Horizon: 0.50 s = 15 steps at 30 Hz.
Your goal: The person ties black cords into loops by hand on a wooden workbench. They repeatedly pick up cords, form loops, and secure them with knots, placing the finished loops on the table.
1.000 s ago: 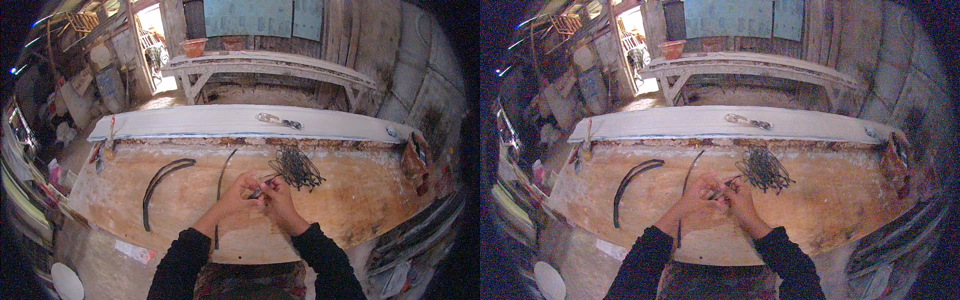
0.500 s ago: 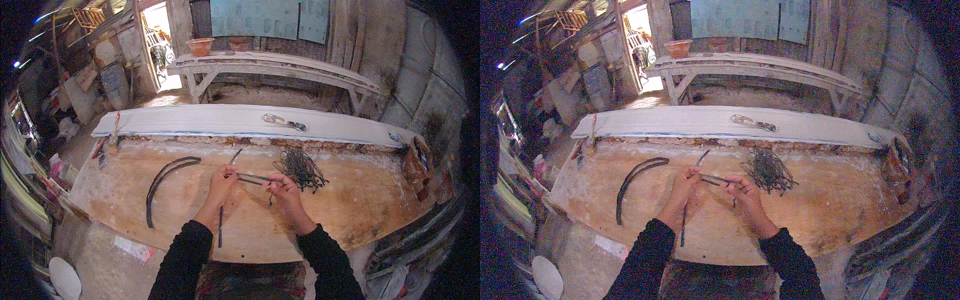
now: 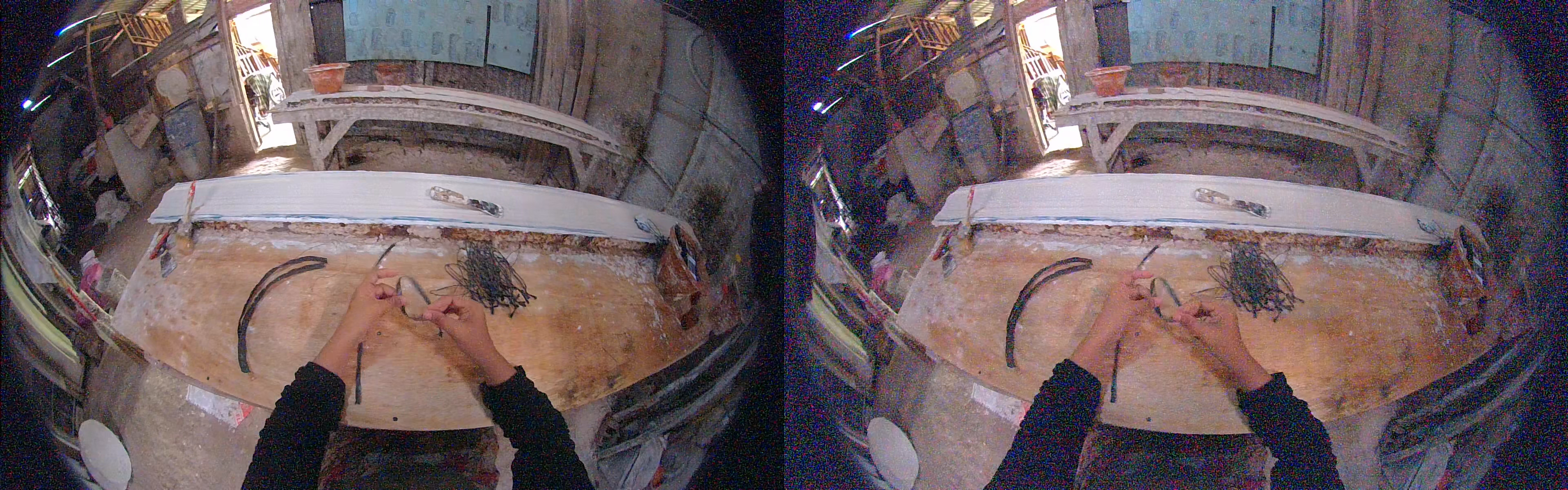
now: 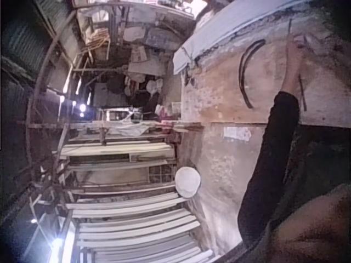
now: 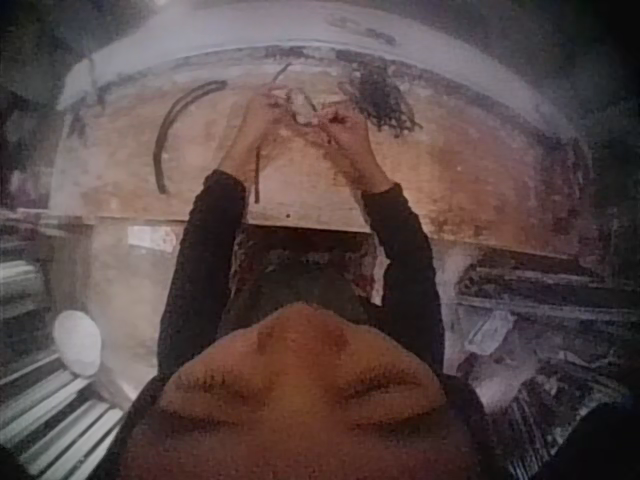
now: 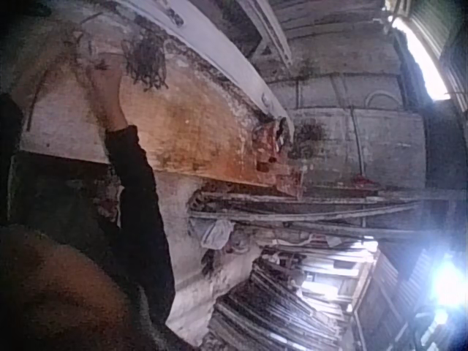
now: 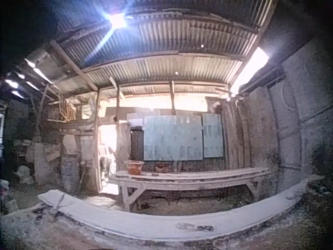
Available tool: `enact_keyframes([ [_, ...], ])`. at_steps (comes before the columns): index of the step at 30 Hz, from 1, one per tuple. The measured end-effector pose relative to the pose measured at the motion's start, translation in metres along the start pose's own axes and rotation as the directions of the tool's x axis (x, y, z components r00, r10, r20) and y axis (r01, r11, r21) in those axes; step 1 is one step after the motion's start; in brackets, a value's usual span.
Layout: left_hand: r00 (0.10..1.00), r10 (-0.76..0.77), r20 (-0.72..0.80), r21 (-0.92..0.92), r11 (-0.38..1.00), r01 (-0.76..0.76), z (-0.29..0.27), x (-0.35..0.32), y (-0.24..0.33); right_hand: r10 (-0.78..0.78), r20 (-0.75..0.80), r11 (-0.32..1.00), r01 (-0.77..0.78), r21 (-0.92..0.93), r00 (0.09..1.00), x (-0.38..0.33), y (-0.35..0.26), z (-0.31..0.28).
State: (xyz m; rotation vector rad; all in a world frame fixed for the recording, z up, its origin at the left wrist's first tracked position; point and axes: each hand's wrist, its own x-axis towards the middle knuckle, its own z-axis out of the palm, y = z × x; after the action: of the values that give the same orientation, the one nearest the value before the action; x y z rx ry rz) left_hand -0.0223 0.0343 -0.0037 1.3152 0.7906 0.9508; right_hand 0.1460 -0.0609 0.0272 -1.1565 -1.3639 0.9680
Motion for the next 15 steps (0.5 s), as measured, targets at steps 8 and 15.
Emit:
enact_keyframes([
  [8,0.765,0.013,0.644,-0.077,0.996,0.048,0.021,-0.023,0.011,0.002,-0.379,0.978,-0.081,-0.191,0.925,0.017,0.035,-0.007],
  [15,0.766,-0.023,0.642,-0.079,0.992,0.096,0.02,-0.032,0.019,-0.185,-0.352,0.958,0.089,-0.273,0.917,0.014,0.046,-0.008],
])
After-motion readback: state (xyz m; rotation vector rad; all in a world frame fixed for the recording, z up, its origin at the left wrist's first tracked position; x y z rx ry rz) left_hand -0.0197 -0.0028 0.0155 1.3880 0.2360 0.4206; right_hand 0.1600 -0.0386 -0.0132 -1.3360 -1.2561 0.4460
